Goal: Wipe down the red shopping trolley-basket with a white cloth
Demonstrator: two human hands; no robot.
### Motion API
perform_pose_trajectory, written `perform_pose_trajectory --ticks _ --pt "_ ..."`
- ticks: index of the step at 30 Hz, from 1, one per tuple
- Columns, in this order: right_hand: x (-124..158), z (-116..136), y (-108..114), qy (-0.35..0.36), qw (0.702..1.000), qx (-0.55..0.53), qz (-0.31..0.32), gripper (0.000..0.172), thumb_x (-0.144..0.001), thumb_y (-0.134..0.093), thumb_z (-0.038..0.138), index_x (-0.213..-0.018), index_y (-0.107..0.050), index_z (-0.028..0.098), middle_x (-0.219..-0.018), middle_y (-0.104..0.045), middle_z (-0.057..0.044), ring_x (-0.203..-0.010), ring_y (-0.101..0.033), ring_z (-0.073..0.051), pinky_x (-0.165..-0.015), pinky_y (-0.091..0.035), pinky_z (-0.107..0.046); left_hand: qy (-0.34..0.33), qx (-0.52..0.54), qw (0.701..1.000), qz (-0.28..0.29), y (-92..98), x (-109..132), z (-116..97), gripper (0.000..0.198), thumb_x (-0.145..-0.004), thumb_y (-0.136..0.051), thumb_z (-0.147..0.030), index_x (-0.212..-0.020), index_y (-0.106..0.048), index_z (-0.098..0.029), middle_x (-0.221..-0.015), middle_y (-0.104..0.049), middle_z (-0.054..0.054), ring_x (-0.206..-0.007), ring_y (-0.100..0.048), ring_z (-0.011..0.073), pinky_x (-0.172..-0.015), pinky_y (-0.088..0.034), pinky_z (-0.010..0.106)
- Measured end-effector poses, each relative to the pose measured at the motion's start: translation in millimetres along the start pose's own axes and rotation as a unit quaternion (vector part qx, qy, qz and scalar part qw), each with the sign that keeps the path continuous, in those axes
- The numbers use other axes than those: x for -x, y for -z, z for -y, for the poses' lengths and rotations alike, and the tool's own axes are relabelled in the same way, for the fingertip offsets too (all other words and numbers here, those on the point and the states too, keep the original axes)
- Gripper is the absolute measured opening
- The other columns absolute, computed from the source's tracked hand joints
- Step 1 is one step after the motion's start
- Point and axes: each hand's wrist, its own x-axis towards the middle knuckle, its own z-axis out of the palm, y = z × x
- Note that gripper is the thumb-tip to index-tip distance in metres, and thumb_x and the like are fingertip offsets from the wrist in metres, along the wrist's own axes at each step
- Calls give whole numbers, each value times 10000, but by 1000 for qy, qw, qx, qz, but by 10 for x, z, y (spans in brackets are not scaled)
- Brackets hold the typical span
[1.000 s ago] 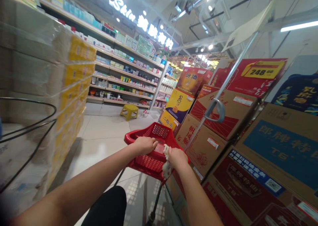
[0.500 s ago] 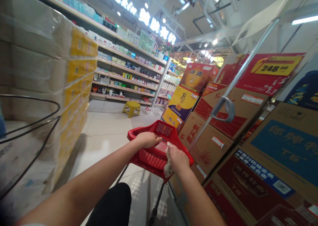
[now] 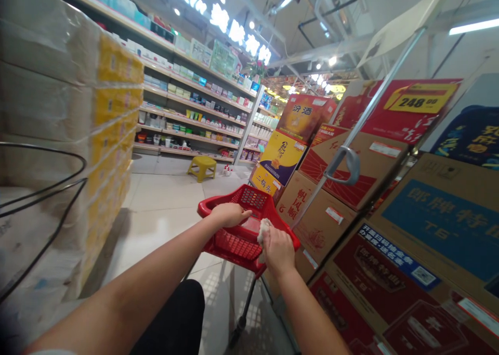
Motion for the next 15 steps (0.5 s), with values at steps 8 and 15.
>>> perform_pose_trajectory --ticks 8,15 --pt "-178 -33 53 -28 997 17 75 464 -989 -215 329 -1135 -617 149 -889 -663 -129 -812 -604 -233 -759 -404 -338 4 1 1000 0 -23 4 -39 729 -816 -222 -691 -1006 -676 -152 -1111 -644 176 -1034 -588 370 -859 -465 501" --pt "148 -18 -131 20 995 -15 -100 479 -983 -198 338 -1264 -528 134 -1104 -613 -139 -1011 -528 -234 -919 -344 -367 8 4 1000 -3 -2 6 -9 724 -813 -232 -698 -992 -682 -160 -1098 -652 169 -1030 -594 349 -864 -465 461"
